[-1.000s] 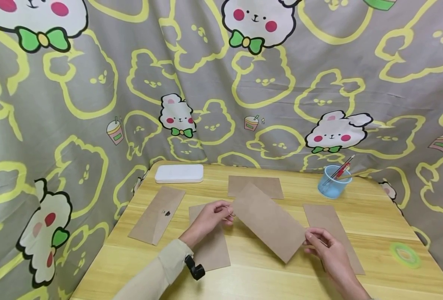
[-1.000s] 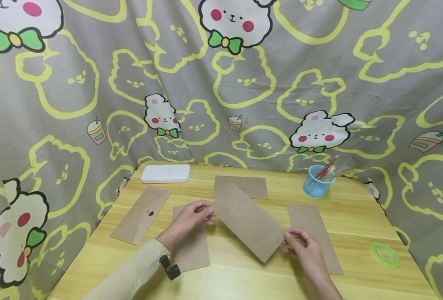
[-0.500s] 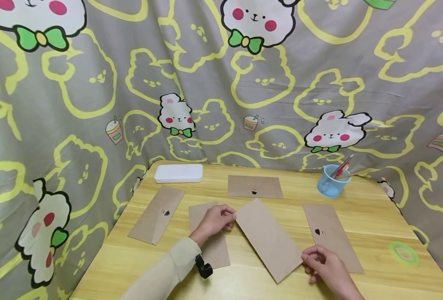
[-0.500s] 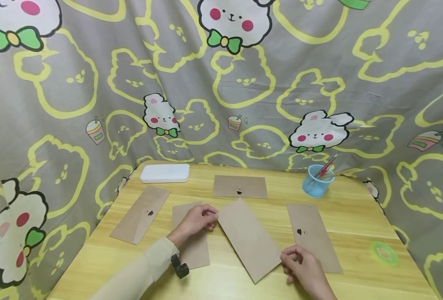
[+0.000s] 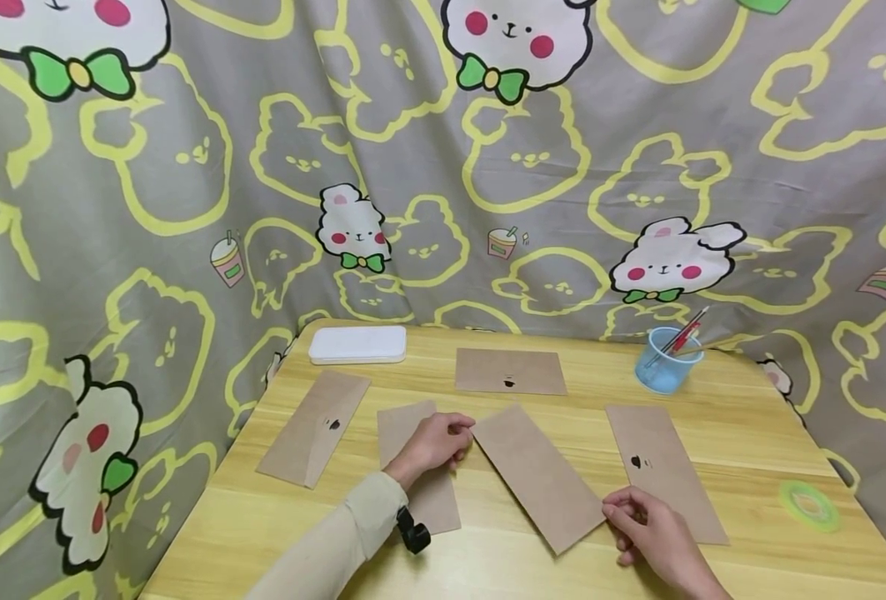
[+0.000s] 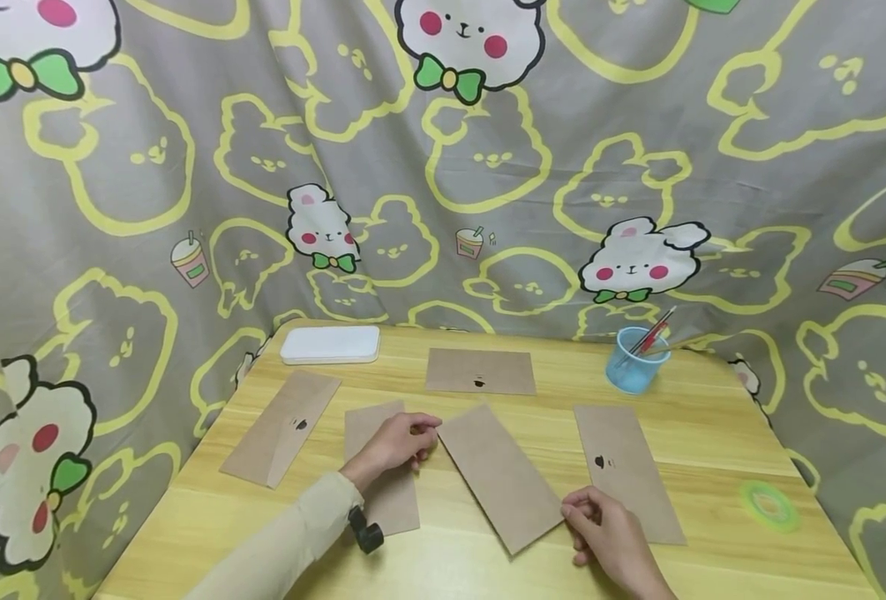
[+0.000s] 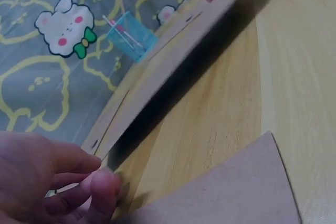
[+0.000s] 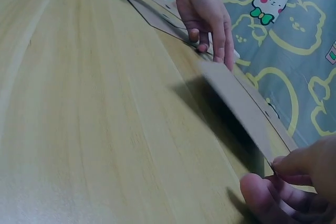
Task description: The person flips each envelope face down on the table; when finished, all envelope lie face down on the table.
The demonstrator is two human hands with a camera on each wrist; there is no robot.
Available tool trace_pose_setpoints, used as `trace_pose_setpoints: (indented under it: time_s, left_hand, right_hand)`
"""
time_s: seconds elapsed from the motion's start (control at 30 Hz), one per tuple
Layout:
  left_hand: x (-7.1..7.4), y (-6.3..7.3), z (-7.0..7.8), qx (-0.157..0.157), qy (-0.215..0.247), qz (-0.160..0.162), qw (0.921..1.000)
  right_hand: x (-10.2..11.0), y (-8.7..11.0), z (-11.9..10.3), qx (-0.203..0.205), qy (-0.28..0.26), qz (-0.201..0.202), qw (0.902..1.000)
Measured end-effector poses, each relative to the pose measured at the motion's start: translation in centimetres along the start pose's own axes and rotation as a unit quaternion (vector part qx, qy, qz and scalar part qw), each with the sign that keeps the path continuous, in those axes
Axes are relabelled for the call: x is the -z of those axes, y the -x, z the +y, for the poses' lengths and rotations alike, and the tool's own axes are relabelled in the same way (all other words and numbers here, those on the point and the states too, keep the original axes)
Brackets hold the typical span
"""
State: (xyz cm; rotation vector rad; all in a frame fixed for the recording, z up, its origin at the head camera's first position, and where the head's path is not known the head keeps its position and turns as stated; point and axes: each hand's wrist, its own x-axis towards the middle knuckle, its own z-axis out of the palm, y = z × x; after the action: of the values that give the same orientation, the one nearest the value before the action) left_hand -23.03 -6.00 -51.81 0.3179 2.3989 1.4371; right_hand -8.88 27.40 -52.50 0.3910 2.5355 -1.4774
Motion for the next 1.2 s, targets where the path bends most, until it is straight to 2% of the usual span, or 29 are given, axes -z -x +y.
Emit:
trace_pose_setpoints:
  time_s: [0.27,0.43,0.67,1.0,1.2]
  left_hand:
    - [0.8,0.1,-0.1,0.006,0.054,-0.021,0.9983]
    - [2.3,0.7,-0.3,0.006,0.064,-0.016,0.9978]
    - [4.8,2.2,-0.8,0.037,0.052,0.013,0.9978]
    - [7.9,4.6,-1.7,0.083,0.067,0.075,0.9915]
    - [9.1,6.2,-2.9,0.089,0.08,0.094,0.9884]
  right_hand:
    - [0.8,-0.4,-0.1,-0.006,-0.014,-0.01,0.9998]
    - [0.8,-1.2,-1.0,0.021,-0.054,-0.011,0.9983]
    - [-0.3,-3.2,-3.8,0.076,-0.078,-0.017,0.9939]
    - [-3.9,-5.4,-8.1,0.093,-0.101,-0.035,0.9899]
    - [-6.0,-6.0,-9.8,0.111,-0.126,-0.056,0.9842]
